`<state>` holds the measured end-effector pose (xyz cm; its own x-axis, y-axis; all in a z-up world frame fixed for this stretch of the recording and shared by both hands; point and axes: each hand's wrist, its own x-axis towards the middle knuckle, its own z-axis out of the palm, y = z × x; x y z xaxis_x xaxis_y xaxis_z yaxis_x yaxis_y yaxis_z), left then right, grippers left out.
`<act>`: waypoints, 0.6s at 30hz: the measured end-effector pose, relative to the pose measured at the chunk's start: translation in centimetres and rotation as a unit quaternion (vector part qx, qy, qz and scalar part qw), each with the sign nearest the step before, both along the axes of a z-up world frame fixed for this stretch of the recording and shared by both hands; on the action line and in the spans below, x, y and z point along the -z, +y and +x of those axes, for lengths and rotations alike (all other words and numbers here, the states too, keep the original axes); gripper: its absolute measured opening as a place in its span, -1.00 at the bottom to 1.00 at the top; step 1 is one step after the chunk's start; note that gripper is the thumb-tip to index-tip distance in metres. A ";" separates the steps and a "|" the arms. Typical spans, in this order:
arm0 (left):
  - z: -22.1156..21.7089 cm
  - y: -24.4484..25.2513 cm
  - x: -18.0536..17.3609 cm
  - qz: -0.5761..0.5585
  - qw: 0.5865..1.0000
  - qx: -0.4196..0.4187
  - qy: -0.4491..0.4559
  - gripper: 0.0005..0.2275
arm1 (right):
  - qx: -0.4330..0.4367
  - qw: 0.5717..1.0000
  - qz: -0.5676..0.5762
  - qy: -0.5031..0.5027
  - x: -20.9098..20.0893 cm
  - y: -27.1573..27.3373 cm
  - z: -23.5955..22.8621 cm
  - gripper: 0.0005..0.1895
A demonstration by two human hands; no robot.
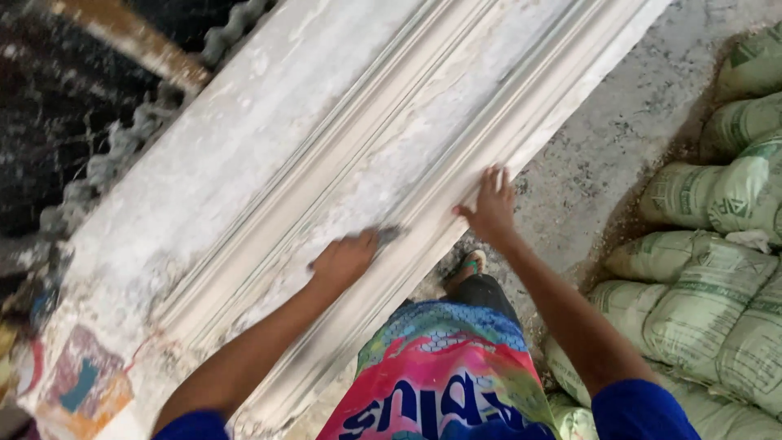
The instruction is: The person uses a small metal scraper to remove dust and debris from the grooves and surfaces of several long white decorative moldings laid on a workbench. They repeatedly scrape along the length of each molding, occasionally repositioning the pieces to access different sections.
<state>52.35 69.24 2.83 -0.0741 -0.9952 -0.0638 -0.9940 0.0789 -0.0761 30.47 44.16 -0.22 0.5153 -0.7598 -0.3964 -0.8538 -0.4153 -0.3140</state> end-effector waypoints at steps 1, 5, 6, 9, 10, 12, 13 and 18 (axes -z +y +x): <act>-0.3 -3.7 1.3 -0.027 1.000 -0.009 0.005 -0.70 | -0.022 0.999 -0.031 -0.017 0.2 0.1 -0.1 0.19; -2.2 -20.6 5.5 0.029 0.997 -0.030 0.062 -0.74 | 0.029 0.999 0.021 0.038 1.0 -0.2 0.3 0.21; -2.4 -25.2 6.5 0.028 0.997 -0.025 0.061 -0.74 | 0.034 0.999 0.019 0.036 1.2 0.0 0.2 0.21; -3.6 -38.2 9.3 0.073 0.984 -0.058 0.150 -0.80 | -0.140 0.980 -0.137 0.013 4.3 0.0 -0.6 0.04; -4.0 -42.1 10.0 0.067 0.991 -0.046 0.106 -0.79 | -0.185 0.949 -0.241 -0.083 6.9 -0.3 -0.8 -0.31; -5.4 -47.5 9.1 0.061 0.995 -0.036 0.070 -0.77 | -0.232 0.896 -0.338 -0.169 6.4 -2.7 -3.2 -0.63; -5.4 -49.3 7.0 0.098 0.989 -0.052 0.097 -0.76 | -0.220 0.955 -0.103 -0.169 3.5 -4.9 -4.3 -0.40; -5.3 -47.9 1.7 0.136 0.984 -0.059 0.101 -0.66 | -0.222 0.944 -0.027 -0.241 5.8 -20.5 -10.4 -0.44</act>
